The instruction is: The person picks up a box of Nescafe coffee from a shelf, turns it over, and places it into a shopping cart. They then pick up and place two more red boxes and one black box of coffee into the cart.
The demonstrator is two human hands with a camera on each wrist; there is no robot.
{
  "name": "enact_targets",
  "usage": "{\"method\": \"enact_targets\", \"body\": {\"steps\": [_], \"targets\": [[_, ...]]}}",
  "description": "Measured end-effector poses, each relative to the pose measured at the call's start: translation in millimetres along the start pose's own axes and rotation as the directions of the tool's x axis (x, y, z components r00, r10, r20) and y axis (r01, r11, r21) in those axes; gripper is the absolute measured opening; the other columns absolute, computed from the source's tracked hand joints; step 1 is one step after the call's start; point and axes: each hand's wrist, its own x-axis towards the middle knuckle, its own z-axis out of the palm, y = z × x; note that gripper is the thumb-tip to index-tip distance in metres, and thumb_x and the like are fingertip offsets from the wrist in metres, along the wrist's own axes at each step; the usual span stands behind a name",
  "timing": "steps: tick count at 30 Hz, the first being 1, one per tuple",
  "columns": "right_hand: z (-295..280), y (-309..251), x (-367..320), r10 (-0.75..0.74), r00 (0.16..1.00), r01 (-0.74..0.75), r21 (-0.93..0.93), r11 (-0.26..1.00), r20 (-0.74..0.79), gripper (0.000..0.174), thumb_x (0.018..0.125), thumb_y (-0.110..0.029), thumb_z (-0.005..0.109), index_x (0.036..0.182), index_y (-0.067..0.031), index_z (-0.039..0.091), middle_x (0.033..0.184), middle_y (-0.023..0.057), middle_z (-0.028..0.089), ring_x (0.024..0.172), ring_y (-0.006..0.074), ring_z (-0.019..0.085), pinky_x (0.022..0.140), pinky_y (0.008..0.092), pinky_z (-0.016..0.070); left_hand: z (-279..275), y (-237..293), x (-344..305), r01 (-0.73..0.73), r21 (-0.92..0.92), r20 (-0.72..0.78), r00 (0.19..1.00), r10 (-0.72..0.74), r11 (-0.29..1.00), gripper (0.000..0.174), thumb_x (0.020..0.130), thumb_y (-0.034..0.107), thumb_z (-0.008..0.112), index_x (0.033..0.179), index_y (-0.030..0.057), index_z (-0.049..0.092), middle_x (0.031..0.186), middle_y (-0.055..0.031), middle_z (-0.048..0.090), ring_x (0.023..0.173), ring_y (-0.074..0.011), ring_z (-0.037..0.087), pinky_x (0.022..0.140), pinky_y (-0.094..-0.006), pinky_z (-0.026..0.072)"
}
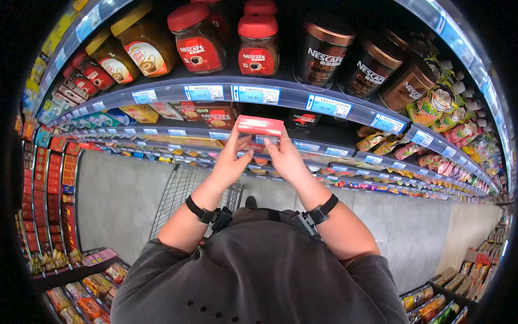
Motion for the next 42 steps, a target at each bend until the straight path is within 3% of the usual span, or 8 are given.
{"method": "enact_targets", "body": {"steps": [6,11,17,24,35,37,38,42], "targets": [[11,9,14,-0.072,0.995,0.065,-0.099,0.993,-0.066,0.071,0.102,-0.021,0.057,0.161,-0.0061,0.019,0.133,0.0228,0.061,0.118,0.0263,0.064,0.089,0.0383,0.0537,-10,-16,17,-0.004,-0.019,0.015,1.000,0.004,1.000,0.094,0.090,-0.004,0.057,0.165,0.0146,0.003,0.156,-0.0233,0.035,0.139,-0.0361,0.047,0.109,-0.0412,0.0450],[14,-45,5,0.093,0.996,-0.090,0.160,0.983,-0.009,0.078,0.101,-0.011,0.057,0.162,-0.0012,0.009,0.156,0.0193,0.040,0.144,0.0241,0.042,0.113,0.0347,0.0398,-11,-29,23,-0.021,-0.109,0.008,1.000,0.022,0.994,0.096,0.089,-0.004,0.058,0.164,0.0124,0.000,0.156,-0.0232,0.032,0.141,-0.0353,0.044,0.110,-0.0415,0.0444],[12,-23,17,-0.118,0.993,0.111,0.248,0.962,0.015,0.081,0.097,0.004,0.055,0.162,-0.0012,0.008,0.161,0.0154,0.032,0.148,0.0217,0.034,0.120,0.0338,0.0305,-12,-38,27,-0.038,-0.108,0.019,0.999,0.041,0.993,0.092,0.093,-0.008,0.053,0.164,0.0127,-0.001,0.154,-0.0264,0.034,0.146,-0.0331,0.038,0.106,-0.0386,0.0477],[4,-26,14,0.016,1.000,-0.016,0.037,0.999,0.004,0.084,0.094,0.004,0.057,0.163,-0.0017,0.007,0.162,0.0177,0.031,0.150,0.0234,0.031,0.123,0.0408,0.0235,-12,-47,25,-0.049,-0.145,0.013,0.999,0.051,0.988,0.091,0.094,-0.007,0.054,0.164,0.0140,-0.001,0.155,-0.0273,0.033,0.149,-0.0344,0.033,0.101,-0.0364,0.0496],[12,-34,11,0.106,0.994,-0.111,0.333,0.936,0.034,0.088,0.089,0.011,0.051,0.163,-0.0094,0.010,0.164,0.0147,0.027,0.155,0.0315,0.019,0.117,0.0357,0.0273,-6,-71,38,-0.049,-0.076,-0.003,0.999,0.049,0.996,0.093,0.091,-0.002,0.056,0.163,0.0123,-0.001,0.158,-0.0267,0.031,0.149,-0.0346,0.034,0.099,-0.0349,0.0501],[15,-29,13,0.081,0.996,-0.084,0.262,0.962,0.022,0.086,0.092,0.005,0.053,0.164,-0.0084,0.008,0.168,0.0195,0.018,0.154,0.0356,0.023,0.120,0.0398,0.0287,-1,-59,40,0.136,-0.185,-0.014,0.990,-0.141,0.973,0.093,0.090,0.000,0.056,0.163,0.0093,-0.002,0.159,-0.0284,0.030,0.148,-0.0349,0.034,0.107,-0.0381,0.0443],[17,-27,14,0.095,0.995,-0.093,0.269,0.959,0.004,0.085,0.092,0.005,0.053,0.164,-0.0082,0.009,0.168,0.0194,0.020,0.154,0.0354,0.023,0.120,0.0398,0.0289,2,-66,44,0.090,-0.224,-0.046,0.994,-0.103,0.970,0.094,0.084,-0.001,0.059,0.159,-0.0056,0.002,0.156,-0.0248,0.025,0.148,-0.0364,0.035,0.115,-0.0410,0.0387],[22,-24,20,0.089,0.995,-0.071,0.354,0.933,-0.037,0.083,0.090,0.005,0.054,0.162,-0.0069,0.014,0.165,0.0190,0.025,0.155,0.0350,0.022,0.120,0.0403,0.0288,9,-65,50,0.099,-0.173,-0.092,0.989,-0.116,0.980,0.095,0.084,0.000,0.060,0.158,-0.0074,0.002,0.156,-0.0270,0.024,0.148,-0.0378,0.034,0.117,-0.0416,0.0365]]}}
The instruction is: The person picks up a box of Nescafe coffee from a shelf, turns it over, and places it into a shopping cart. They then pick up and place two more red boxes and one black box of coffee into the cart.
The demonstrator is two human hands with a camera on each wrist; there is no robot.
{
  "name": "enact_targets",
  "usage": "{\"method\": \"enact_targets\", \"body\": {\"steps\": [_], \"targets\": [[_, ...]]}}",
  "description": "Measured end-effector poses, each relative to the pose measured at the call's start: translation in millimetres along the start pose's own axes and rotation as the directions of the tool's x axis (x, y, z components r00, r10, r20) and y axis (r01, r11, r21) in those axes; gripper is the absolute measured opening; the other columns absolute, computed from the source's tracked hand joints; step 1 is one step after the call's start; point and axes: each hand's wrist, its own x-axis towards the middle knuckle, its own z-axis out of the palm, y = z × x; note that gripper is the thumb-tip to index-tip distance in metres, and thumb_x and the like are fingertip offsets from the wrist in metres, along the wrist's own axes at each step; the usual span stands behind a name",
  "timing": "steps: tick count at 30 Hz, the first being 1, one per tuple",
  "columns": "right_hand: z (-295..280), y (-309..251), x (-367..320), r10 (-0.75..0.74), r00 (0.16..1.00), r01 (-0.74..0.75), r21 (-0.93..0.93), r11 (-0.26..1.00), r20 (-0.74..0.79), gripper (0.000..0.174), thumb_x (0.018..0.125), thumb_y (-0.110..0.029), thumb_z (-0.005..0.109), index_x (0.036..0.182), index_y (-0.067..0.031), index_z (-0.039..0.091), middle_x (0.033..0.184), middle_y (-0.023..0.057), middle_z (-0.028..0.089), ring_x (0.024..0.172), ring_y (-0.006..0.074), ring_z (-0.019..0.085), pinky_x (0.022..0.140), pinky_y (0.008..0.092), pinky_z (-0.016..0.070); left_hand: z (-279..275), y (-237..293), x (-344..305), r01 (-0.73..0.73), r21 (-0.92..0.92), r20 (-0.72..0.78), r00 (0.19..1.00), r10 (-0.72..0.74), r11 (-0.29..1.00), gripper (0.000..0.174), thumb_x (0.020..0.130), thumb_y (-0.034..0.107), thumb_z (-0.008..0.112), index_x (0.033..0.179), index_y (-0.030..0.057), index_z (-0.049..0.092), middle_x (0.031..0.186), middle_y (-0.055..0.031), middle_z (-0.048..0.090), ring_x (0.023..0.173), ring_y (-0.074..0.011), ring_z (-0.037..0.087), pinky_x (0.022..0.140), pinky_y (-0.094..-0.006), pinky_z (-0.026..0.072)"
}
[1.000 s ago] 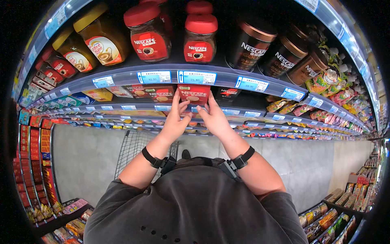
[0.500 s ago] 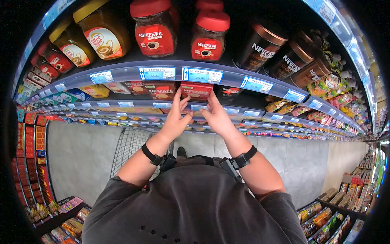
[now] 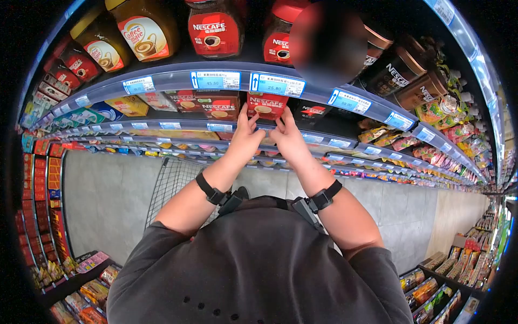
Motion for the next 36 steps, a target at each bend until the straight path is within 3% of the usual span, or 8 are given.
{"method": "enact_targets", "body": {"steps": [9,12,18,20,26,29,32,36], "targets": [[-3,5,16,0.022,0.999,-0.021,0.037,0.999,-0.039,0.078,0.086,0.004,0.055,0.157,-0.0019,0.022,0.159,0.0176,0.035,0.153,0.0371,0.025,0.121,0.0429,0.0264,9,-2,14,-0.049,0.008,-0.092,0.995,0.049,0.999,0.096,0.083,0.001,0.061,0.157,-0.0093,0.000,0.156,-0.0312,0.028,0.146,-0.0388,0.038,0.116,-0.0390,0.0370],[-3,6,20,0.029,0.998,-0.026,0.051,0.998,-0.058,0.077,0.086,0.003,0.055,0.157,-0.0026,0.024,0.158,0.0181,0.036,0.152,0.0379,0.026,0.121,0.0433,0.0269,9,6,16,0.139,-0.085,-0.038,0.989,-0.143,0.987,0.093,0.089,0.000,0.054,0.161,0.0001,-0.004,0.157,-0.0252,0.033,0.152,-0.0334,0.029,0.108,-0.0325,0.0423],[-2,7,24,0.039,0.996,-0.033,0.072,0.997,-0.076,0.075,0.087,0.004,0.053,0.156,-0.0021,0.025,0.159,0.0207,0.033,0.152,0.0337,0.027,0.120,0.0412,0.0298,14,4,18,0.129,0.002,-0.104,0.986,-0.128,0.992,0.084,0.090,0.004,0.054,0.161,0.0002,0.010,0.155,-0.0240,0.037,0.144,-0.0272,0.041,0.099,-0.0321,0.0485],[-1,8,27,0.048,0.994,-0.040,0.086,0.996,-0.094,0.074,0.087,0.004,0.052,0.156,-0.0019,0.026,0.159,0.0205,0.034,0.152,0.0334,0.028,0.119,0.0406,0.0308,18,22,14,0.081,-0.074,-0.104,0.991,-0.089,0.994,0.071,0.088,0.007,0.057,0.149,-0.0119,0.026,0.130,-0.0194,0.058,0.116,-0.0238,0.058,0.097,-0.0338,0.0463],[-3,19,42,0.017,0.994,-0.002,0.140,0.990,-0.108,0.072,0.085,0.003,0.054,0.153,-0.0014,0.030,0.152,0.0196,0.042,0.148,0.0367,0.034,0.118,0.0421,0.0310,17,18,23,0.141,-0.024,-0.109,0.984,-0.143,0.990,0.051,0.090,0.009,0.056,0.136,-0.0097,0.045,0.113,-0.0123,0.063,0.103,-0.0196,0.059,0.088,-0.0321,0.0469],[-2,20,46,0.049,0.991,-0.034,0.123,0.992,-0.121,0.070,0.088,0.006,0.050,0.154,-0.0010,0.030,0.153,0.0187,0.042,0.150,0.0300,0.034,0.114,0.0369,0.0372,17,24,25,0.149,-0.015,-0.118,0.982,-0.150,0.989,0.049,0.091,0.011,0.056,0.135,-0.0088,0.047,0.107,-0.0103,0.063,0.097,-0.0184,0.059,0.086,-0.0310,0.0468],[-1,21,49,0.024,0.990,0.000,0.165,0.986,-0.142,0.071,0.085,0.003,0.054,0.152,0.0024,0.031,0.149,0.0189,0.045,0.145,0.0327,0.040,0.116,0.0383,0.0346,10,19,32,0.188,-0.055,-0.015,0.982,-0.189,0.981,0.049,0.092,0.011,0.055,0.138,-0.0034,0.049,0.123,-0.0105,0.059,0.113,-0.0180,0.053,0.100,-0.0307,0.0403],[-3,21,56,-0.033,0.995,0.054,0.230,0.972,-0.095,0.070,0.085,0.003,0.052,0.152,0.0027,0.032,0.147,0.0177,0.046,0.143,0.0301,0.042,0.115,0.0370,0.0345,10,14,39,0.195,-0.003,-0.036,0.980,-0.195,0.981,0.044,0.092,0.011,0.055,0.134,-0.0026,0.052,0.119,-0.0088,0.060,0.109,-0.0174,0.054,0.098,-0.0305,0.0410]]}}
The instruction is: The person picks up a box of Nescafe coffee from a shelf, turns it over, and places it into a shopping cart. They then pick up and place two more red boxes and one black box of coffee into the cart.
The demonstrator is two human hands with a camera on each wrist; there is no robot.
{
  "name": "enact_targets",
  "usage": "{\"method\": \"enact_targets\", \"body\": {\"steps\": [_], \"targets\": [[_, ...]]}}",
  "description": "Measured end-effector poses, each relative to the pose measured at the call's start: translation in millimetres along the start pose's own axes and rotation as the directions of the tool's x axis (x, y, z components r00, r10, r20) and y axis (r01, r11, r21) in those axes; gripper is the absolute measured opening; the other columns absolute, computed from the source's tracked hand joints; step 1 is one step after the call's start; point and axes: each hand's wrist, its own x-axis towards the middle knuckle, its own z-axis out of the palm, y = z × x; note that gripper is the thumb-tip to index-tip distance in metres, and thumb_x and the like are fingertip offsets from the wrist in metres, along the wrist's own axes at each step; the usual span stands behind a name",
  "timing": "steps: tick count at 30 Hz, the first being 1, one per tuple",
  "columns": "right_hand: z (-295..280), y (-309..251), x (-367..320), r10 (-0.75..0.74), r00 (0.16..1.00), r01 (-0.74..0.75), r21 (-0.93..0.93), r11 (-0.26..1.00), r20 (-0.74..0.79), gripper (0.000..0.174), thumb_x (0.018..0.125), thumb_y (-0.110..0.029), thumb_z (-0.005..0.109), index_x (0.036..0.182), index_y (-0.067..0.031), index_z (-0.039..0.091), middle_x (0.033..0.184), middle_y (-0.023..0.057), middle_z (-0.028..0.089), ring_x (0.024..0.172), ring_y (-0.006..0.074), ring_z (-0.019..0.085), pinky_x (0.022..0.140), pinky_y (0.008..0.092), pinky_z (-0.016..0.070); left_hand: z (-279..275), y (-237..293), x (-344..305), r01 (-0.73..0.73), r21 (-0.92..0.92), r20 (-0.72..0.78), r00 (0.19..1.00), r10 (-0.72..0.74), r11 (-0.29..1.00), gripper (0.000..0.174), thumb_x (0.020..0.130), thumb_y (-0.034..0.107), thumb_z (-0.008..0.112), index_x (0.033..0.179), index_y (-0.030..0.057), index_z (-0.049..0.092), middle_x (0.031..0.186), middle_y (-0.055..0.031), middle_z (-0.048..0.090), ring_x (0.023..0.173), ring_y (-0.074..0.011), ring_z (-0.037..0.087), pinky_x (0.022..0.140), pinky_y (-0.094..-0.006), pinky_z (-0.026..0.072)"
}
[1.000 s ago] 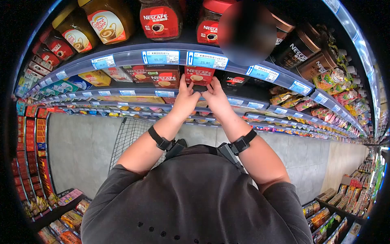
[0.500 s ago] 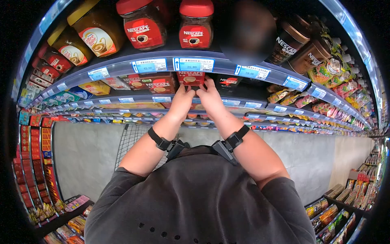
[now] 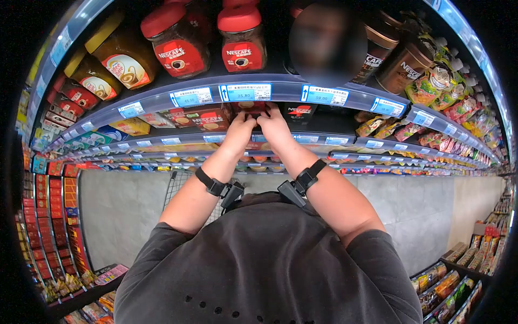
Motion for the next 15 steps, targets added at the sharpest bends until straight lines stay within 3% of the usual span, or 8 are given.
{"method": "enact_targets", "body": {"steps": [8,9,10,11,13,15], "targets": [[-7,-27,-17,0.076,0.996,-0.076,0.009,0.997,0.052,0.068,0.086,0.004,0.052,0.152,0.0034,0.035,0.151,0.0184,0.046,0.144,0.0257,0.041,0.119,0.0354,0.0294,-2,7,3,0.069,-0.031,-0.001,0.998,-0.069,0.997,0.032,0.092,0.011,0.056,0.121,-0.0011,0.059,0.107,-0.0052,0.060,0.101,-0.0154,0.053,0.092,-0.0297,0.0419],[-13,-38,-24,0.164,0.976,-0.155,-0.071,0.985,0.140,0.069,0.091,0.000,0.053,0.155,0.0024,0.030,0.157,0.0186,0.039,0.147,0.0271,0.036,0.121,0.0366,0.0287,-3,6,5,0.070,-0.029,0.001,0.998,-0.070,0.997,0.032,0.092,0.011,0.056,0.121,-0.0011,0.059,0.107,-0.0052,0.060,0.101,-0.0154,0.053,0.092,-0.0297,0.0419],[-20,-50,-34,0.258,0.941,-0.227,-0.157,0.961,0.219,0.070,0.096,-0.005,0.055,0.158,0.0014,0.025,0.162,0.0188,0.033,0.151,0.0286,0.031,0.122,0.0378,0.0281,-4,1,7,0.023,-0.044,-0.003,1.000,-0.023,0.999,0.035,0.091,0.012,0.058,0.121,-0.0038,0.057,0.103,-0.0054,0.060,0.094,-0.0151,0.053,0.084,-0.0299,0.0433],[-27,-61,-45,0.260,0.941,-0.230,-0.153,0.961,0.217,0.070,0.096,-0.005,0.055,0.158,0.0014,0.025,0.162,0.0188,0.033,0.151,0.0286,0.031,0.122,0.0378,0.0281,-4,-4,10,-0.024,-0.058,-0.008,1.000,0.024,0.998,0.038,0.090,0.014,0.059,0.122,-0.0065,0.055,0.099,-0.0056,0.060,0.086,-0.0149,0.054,0.077,-0.0301,0.0448],[-44,-90,-71,0.327,0.804,-0.285,-0.160,0.945,0.496,0.062,0.099,-0.010,0.056,0.155,0.0027,0.033,0.156,0.0206,0.043,0.145,0.0300,0.042,0.119,0.0394,0.0338,-4,-21,21,-0.030,-0.033,-0.051,0.998,0.029,0.999,0.036,0.090,0.013,0.059,0.121,-0.0064,0.055,0.099,-0.0050,0.060,0.086,-0.0142,0.053,0.077,-0.0297,0.0443],[-48,-140,-101,0.329,0.716,-0.173,-0.301,0.938,0.616,0.053,0.101,-0.014,0.056,0.150,0.0034,0.042,0.147,0.0212,0.053,0.138,0.0314,0.051,0.116,0.0421,0.0396,-5,-22,22,-0.040,0.006,-0.107,0.993,0.040,0.999,0.035,0.090,0.013,0.059,0.120,-0.0063,0.056,0.098,-0.0045,0.060,0.086,-0.0135,0.053,0.078,-0.0294,0.0437]]}}
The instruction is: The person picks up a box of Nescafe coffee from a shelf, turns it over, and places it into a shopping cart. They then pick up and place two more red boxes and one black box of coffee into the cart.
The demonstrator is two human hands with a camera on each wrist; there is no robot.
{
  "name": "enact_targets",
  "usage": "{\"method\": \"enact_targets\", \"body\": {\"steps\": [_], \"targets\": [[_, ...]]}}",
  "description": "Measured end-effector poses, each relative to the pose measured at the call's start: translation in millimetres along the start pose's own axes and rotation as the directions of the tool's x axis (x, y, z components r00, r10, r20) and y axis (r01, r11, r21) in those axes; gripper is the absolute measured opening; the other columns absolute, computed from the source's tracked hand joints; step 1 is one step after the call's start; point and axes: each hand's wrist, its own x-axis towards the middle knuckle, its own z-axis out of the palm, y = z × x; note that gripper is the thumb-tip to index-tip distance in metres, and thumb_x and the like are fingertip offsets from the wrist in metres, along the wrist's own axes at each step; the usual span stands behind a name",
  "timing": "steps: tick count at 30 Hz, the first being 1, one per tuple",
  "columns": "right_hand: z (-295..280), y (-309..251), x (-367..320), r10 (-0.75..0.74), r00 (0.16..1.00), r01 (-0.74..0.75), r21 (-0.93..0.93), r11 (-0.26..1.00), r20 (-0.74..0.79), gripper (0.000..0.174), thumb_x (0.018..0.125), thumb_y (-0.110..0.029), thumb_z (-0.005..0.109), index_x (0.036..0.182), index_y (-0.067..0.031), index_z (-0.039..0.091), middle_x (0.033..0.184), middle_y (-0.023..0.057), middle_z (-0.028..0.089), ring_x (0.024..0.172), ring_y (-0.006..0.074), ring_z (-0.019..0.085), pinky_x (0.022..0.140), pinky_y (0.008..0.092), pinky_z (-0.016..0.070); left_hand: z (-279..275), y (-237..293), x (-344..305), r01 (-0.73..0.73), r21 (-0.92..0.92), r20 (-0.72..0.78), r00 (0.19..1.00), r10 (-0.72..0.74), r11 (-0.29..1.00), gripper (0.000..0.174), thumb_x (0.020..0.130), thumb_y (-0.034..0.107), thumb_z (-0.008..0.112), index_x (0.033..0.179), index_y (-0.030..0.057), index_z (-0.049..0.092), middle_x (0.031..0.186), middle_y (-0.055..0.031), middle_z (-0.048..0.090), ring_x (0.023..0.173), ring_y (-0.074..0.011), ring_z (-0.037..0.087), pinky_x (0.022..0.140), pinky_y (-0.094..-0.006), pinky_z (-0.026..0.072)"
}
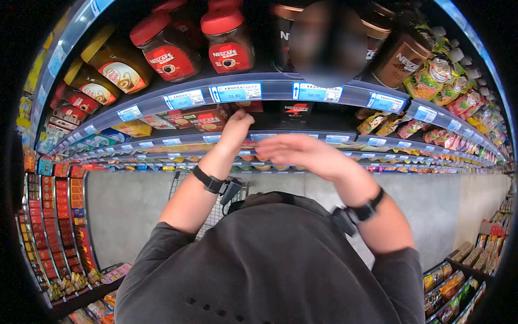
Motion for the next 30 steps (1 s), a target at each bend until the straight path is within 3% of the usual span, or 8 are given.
{"method": "enact_targets", "body": {"steps": [2,3,4,6,7,10,14,30], "targets": [[16,-34,-42,-0.119,0.993,0.120,0.031,0.992,-0.009,0.047,0.102,-0.014,0.055,0.145,0.0039,0.049,0.140,0.0231,0.059,0.132,0.0327,0.056,0.113,0.0443,0.0427,4,19,-10,0.006,0.054,0.148,0.989,-0.014,0.999,0.041,0.091,0.013,0.058,0.126,-0.0076,0.054,0.111,-0.0109,0.063,0.101,-0.0187,0.059,0.089,-0.0313,0.0456],[29,-56,-63,-0.179,0.982,0.182,0.051,0.982,-0.051,0.044,0.101,-0.013,0.057,0.141,0.0048,0.052,0.138,0.0215,0.061,0.129,0.0315,0.059,0.108,0.0431,0.0457,1,25,-8,0.131,0.201,0.186,0.968,-0.169,0.971,0.049,0.090,0.013,0.058,0.134,-0.0087,0.050,0.131,-0.0207,0.060,0.125,-0.0269,0.056,0.104,-0.0344,0.0418],[42,-75,-83,-0.233,0.968,0.241,0.075,0.968,-0.098,0.041,0.101,-0.012,0.059,0.138,0.0058,0.055,0.136,0.0199,0.063,0.126,0.0303,0.061,0.104,0.0418,0.0487,4,16,-7,0.060,0.130,0.171,0.982,-0.082,0.990,0.057,0.090,0.013,0.058,0.141,-0.0090,0.045,0.141,-0.0259,0.053,0.138,-0.0315,0.048,0.112,-0.0360,0.0365],[59,-90,-111,-0.500,0.862,0.504,0.045,0.862,-0.084,0.035,0.099,-0.013,0.062,0.127,0.0078,0.061,0.121,0.0238,0.069,0.107,0.0360,0.068,0.088,0.0419,0.0554,4,5,-2,0.022,0.139,0.133,0.990,-0.041,0.990,0.060,0.090,0.013,0.058,0.144,-0.0089,0.043,0.139,-0.0243,0.055,0.134,-0.0303,0.050,0.110,-0.0359,0.0380],[54,-100,-127,-0.514,0.852,0.520,0.058,0.852,-0.097,0.035,0.099,-0.013,0.062,0.127,0.0078,0.061,0.121,0.0238,0.069,0.107,0.0360,0.068,0.088,0.0419,0.0554,2,3,2,0.026,0.182,0.152,0.987,-0.054,0.983,0.062,0.090,0.013,0.057,0.146,-0.0097,0.041,0.141,-0.0251,0.055,0.135,-0.0312,0.051,0.110,-0.0349,0.0383],[32,-117,-188,-0.449,0.737,0.420,0.178,0.890,0.505,0.043,0.110,-0.022,0.039,0.141,0.0053,0.052,0.131,0.0270,0.062,0.117,0.0351,0.066,0.105,0.0413,0.0556,7,25,-10,0.081,0.193,0.175,0.978,-0.116,0.978,0.060,0.091,0.012,0.057,0.144,-0.0112,0.044,0.143,-0.0263,0.055,0.137,-0.0320,0.051,0.111,-0.0337,0.0390],[18,-95,-209,-0.511,0.710,0.473,0.210,0.856,0.485,0.043,0.110,-0.022,0.039,0.141,0.0053,0.052,0.131,0.0270,0.062,0.118,0.0351,0.066,0.104,0.0413,0.0555,14,17,-17,-0.017,0.186,0.020,1.000,0.013,0.982,0.060,0.091,0.011,0.056,0.145,-0.0118,0.043,0.145,-0.0280,0.053,0.139,-0.0317,0.050,0.113,-0.0348,0.0384],[-29,-48,-254,-0.586,0.627,0.429,0.399,0.810,0.514,0.043,0.110,-0.021,0.040,0.141,0.0057,0.051,0.132,0.0269,0.061,0.119,0.0352,0.065,0.104,0.0411,0.0552,-26,1,-171,-0.269,0.517,-0.037,0.941,0.336,0.812,0.054,0.092,0.000,0.053,0.145,-0.0042,0.046,0.147,-0.0218,0.046,0.137,-0.0324,0.048,0.113,-0.0389,0.0419]]}}
